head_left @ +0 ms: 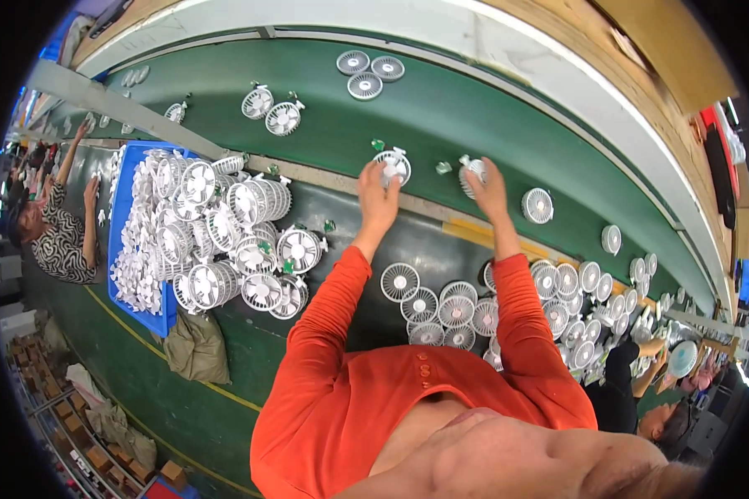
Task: The person assembles mini portable fans by taking fan bodies and grilles from the work surface, snapping the grilles onto the fan bodies by hand, and placing the assembled fans onto the conveyor belt.
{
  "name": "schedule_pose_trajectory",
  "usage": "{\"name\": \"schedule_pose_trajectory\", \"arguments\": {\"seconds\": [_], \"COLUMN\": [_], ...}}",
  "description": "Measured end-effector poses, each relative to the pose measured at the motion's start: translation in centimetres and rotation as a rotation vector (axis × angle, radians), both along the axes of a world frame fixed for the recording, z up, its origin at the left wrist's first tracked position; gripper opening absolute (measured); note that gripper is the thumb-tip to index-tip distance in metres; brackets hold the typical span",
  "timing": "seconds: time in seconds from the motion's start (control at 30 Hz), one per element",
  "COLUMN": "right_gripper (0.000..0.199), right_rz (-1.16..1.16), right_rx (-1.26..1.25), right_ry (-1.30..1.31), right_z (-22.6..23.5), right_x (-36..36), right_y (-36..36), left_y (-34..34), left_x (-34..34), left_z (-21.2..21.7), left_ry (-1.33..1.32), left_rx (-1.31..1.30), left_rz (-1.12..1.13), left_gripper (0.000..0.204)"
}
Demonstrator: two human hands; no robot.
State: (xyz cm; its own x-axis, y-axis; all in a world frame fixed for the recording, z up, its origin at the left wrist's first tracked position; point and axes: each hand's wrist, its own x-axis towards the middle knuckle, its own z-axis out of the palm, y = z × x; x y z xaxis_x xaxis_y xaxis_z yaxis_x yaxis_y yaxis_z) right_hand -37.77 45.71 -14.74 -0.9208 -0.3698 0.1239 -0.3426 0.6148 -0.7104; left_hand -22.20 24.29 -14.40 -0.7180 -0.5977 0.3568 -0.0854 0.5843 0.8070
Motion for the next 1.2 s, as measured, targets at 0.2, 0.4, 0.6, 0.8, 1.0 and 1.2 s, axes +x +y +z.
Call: {"name": "schedule_pose_trajectory", "arguments": {"seconds": [0.2, 0.4, 0.6, 0.8, 1.0, 1.2], "right_gripper": [0.047, 0.035, 0.029, 0.026, 0.011, 0.036], "right_rz": [0.264, 0.287, 0.258, 0.157, 0.140, 0.200], "right_rx": [0.095, 0.270, 0.067, 0.079, -0.682, -0.260], "right_ry": [0.370, 0.580, 0.605, 0.585, -0.662, -0.347], "right_z": [1.6, -2.6, -8.3, -9.9, 4.3, 3.8], "right_x": [-6.8, -13.4, -12.2, -14.0, 1.6, 9.6], "right_y": [-9.5, -21.2, -18.4, -14.1, -13.1, -10.0], "left_y": [-4.7, -3.7, -3.0, -3.0, -3.2, 0.4], "left_x": [-1.4, -2.9, 0.4, -0.2, 1.8, 3.3], "left_z": [-2.1, -2.8, -5.6, -2.5, -2.7, -1.7], "left_ry": [-0.364, -0.348, 0.038, 0.199, 0.216, 0.195], "left_rx": [-0.090, 0.071, 0.870, 1.486, 1.511, 1.575], "left_rz": [0.042, -0.036, -0.021, -0.031, 0.049, -0.039], "left_gripper": [0.036, 0.012, 0.027, 0.037, 0.029, 0.029]}}
